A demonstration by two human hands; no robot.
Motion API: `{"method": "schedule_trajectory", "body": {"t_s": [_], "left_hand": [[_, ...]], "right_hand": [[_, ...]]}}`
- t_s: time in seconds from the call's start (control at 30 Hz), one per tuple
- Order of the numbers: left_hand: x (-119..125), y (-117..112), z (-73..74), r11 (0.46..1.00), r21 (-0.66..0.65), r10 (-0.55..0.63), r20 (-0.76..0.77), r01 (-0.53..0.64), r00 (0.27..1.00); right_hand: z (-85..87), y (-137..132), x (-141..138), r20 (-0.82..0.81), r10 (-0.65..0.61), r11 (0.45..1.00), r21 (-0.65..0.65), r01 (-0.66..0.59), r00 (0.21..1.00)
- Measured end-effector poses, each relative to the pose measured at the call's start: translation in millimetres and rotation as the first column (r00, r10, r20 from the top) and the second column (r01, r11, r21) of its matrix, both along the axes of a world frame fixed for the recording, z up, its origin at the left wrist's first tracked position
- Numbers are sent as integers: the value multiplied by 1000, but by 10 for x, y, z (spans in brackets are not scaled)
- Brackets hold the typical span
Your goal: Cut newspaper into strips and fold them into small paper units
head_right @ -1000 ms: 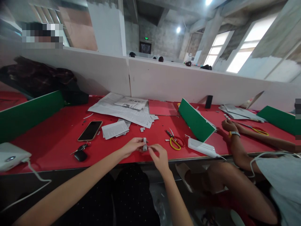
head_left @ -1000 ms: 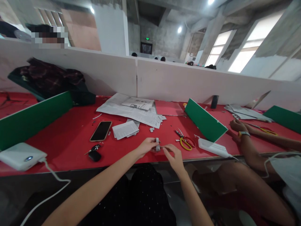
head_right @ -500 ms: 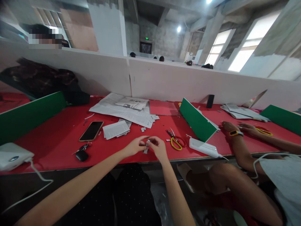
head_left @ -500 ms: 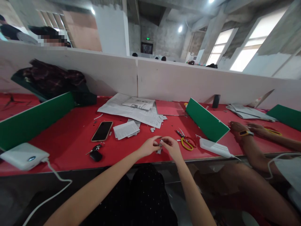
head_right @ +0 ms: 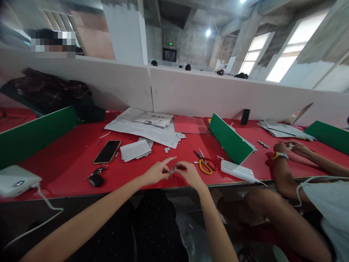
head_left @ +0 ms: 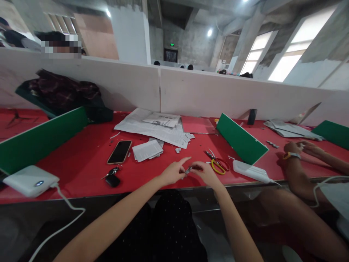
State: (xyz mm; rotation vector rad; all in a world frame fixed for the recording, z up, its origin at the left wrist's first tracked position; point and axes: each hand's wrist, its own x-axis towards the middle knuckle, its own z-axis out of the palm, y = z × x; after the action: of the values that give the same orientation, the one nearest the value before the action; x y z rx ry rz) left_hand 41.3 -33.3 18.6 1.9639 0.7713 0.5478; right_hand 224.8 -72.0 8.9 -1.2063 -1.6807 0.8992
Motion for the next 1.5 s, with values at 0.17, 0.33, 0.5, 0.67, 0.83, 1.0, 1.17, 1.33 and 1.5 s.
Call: {"method": "schedule_trajectory", "body": {"t_s": [0.17,0.33,0.5,0.67,0.83,1.0,1.17,1.33,1.5], "left_hand": [[12,-79,100,981,188,-20,-84,36,996],[24,-90,119,992,122,-10,-40,15,999],[11,-25,51,992,-120,42,113,-29,993],[10,-6,21,940,-338,87,109,-46,990],[-37,60,48,861,-508,73,144,11,987],[-106,80,53,819,-574,63,78,-7,995],[-144,106,20,785,-618,106,93,-26,990],[-189,197,-50,753,-654,163,79,-73,983],[-192,228,-49,782,-618,132,27,-87,991]], "right_hand": [[22,-119,23,162,-60,986,166,33,985],[-49,-120,32,82,-149,984,115,139,986],[-71,-91,-25,-77,-190,981,28,192,979],[-137,-93,-92,-92,-224,974,13,226,970],[-189,-63,-130,-177,-256,966,-4,259,950],[-155,-127,-181,19,-215,959,196,207,976],[-135,-69,-163,467,-141,902,424,-82,873],[-252,73,-145,553,-144,877,455,-153,821],[-301,57,-164,589,-156,889,433,-147,793]]}}
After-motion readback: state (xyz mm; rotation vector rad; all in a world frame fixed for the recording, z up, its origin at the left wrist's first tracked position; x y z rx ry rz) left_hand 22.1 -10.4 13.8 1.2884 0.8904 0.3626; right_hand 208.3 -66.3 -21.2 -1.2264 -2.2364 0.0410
